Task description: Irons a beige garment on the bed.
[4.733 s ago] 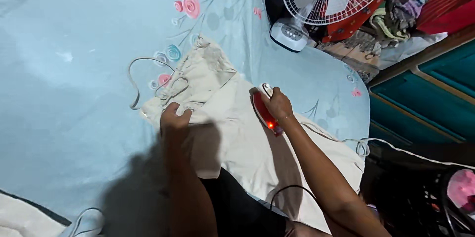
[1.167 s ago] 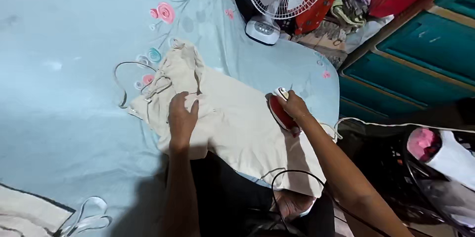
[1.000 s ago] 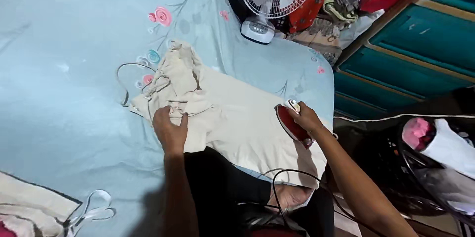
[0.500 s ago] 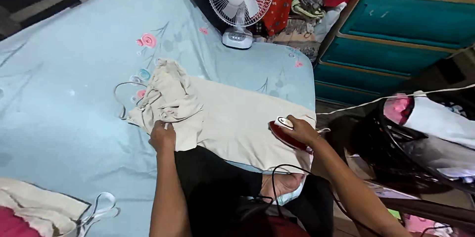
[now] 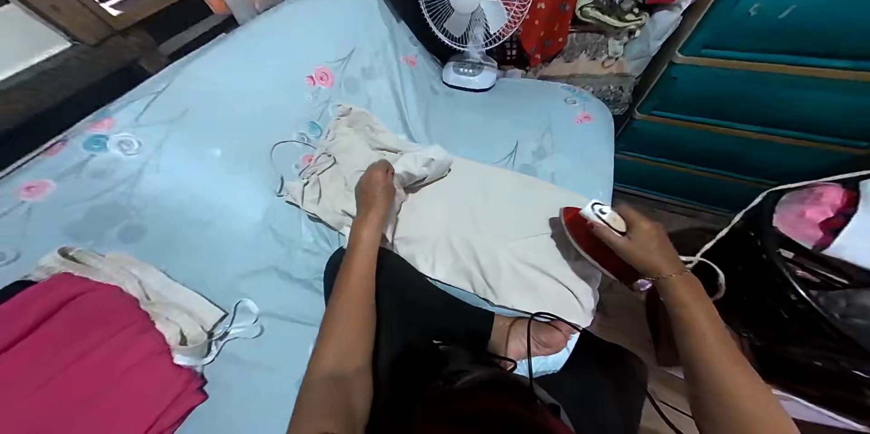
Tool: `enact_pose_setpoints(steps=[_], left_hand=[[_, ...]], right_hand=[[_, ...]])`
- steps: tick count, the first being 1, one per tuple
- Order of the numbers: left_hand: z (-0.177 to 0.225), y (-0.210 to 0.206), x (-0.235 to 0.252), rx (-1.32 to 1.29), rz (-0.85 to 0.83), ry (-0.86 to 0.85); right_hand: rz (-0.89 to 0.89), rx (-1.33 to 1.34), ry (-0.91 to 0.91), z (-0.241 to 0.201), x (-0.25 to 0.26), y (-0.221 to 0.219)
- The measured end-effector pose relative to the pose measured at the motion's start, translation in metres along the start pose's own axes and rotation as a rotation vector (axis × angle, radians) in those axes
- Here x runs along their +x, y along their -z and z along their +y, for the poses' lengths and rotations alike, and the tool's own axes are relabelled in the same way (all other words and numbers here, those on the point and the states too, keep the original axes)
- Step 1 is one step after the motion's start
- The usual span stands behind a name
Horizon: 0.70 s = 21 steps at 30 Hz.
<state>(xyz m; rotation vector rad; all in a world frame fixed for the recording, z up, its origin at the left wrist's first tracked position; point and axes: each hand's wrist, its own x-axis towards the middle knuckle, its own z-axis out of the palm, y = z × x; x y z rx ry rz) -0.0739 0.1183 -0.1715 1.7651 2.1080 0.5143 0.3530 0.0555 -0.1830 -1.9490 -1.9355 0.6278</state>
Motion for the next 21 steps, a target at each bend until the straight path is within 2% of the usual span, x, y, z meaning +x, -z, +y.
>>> enact_pose_setpoints(steps=[3, 6, 10, 13, 16, 21], left_hand=[[0.01, 0.014, 0.034, 0.044, 0.009, -0.109], [0.015, 0.004, 0.061, 0.044, 0.048, -0.304], [0.001, -0.019, 0.05, 0.031, -0.022, -0.371], [-0.019, -0.034, 0.032, 0.03, -0.115, -0.389], [-0.035, -0.04, 0.037, -0.053, -0.135, -0.378], [-0.085, -0.019, 0.078, -0.08, -0.052, -0.111]], right_hand=[[-0.243, -0.047, 0.069, -0.038, 0.022, -0.034], [-0.448, -0.096, 0.103, -0.084, 0.048, -0.081], [-0.511, -0.117, 0.155, -0.144, 0.078, -0.124], [-0.532, -0.147, 0.187, -0.17, 0.093, -0.142], [-0.545, -0.164, 0.155, -0.155, 0.098, -0.134], [-0.41, -0.125, -0.052, -0.091, 0.09, -0.091]])
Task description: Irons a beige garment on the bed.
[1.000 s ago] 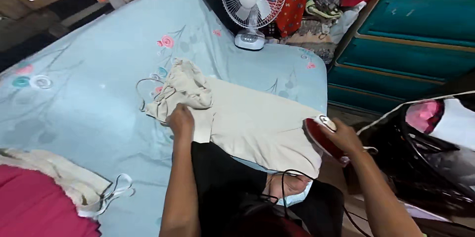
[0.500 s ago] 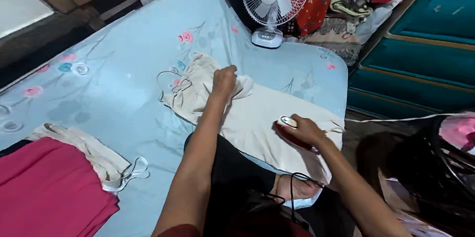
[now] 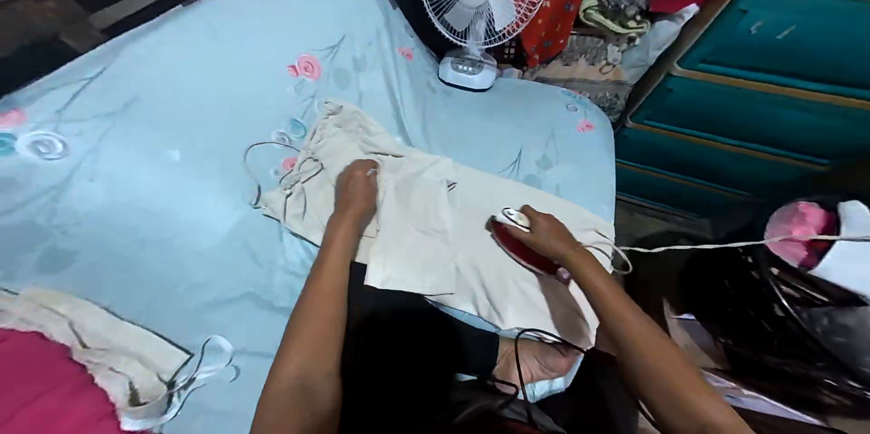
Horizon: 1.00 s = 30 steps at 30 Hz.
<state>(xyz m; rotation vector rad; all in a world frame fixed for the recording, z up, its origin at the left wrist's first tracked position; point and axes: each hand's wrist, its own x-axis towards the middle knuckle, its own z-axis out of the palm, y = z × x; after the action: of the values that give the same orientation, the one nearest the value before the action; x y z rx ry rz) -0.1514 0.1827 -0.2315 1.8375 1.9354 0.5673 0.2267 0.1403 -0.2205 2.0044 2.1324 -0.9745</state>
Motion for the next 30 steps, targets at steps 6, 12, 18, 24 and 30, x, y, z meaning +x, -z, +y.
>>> enact_pose_setpoints(steps=[6, 12, 18, 24, 30], left_hand=[[-0.068, 0.03, 0.039, 0.109, 0.1, 0.187], [-0.101, 0.037, 0.083, 0.147, 0.105, 0.274], [-0.102, 0.015, 0.118, 0.119, 0.061, 0.485], [-0.082, 0.021, 0.153, 0.056, 0.025, 0.313], [-0.06, 0.07, 0.207, -0.017, 0.189, 0.346]], right_hand=[[0.249, 0.202, -0.143, 0.064, -0.003, 0.038], [0.667, 0.881, -0.263, 0.085, 0.024, 0.08], [0.648, 1.581, -0.19, 0.107, 0.072, 0.097], [0.739, 1.845, 0.028, 0.12, 0.078, 0.082], [0.83, 1.827, 0.117, 0.144, 0.068, 0.086]])
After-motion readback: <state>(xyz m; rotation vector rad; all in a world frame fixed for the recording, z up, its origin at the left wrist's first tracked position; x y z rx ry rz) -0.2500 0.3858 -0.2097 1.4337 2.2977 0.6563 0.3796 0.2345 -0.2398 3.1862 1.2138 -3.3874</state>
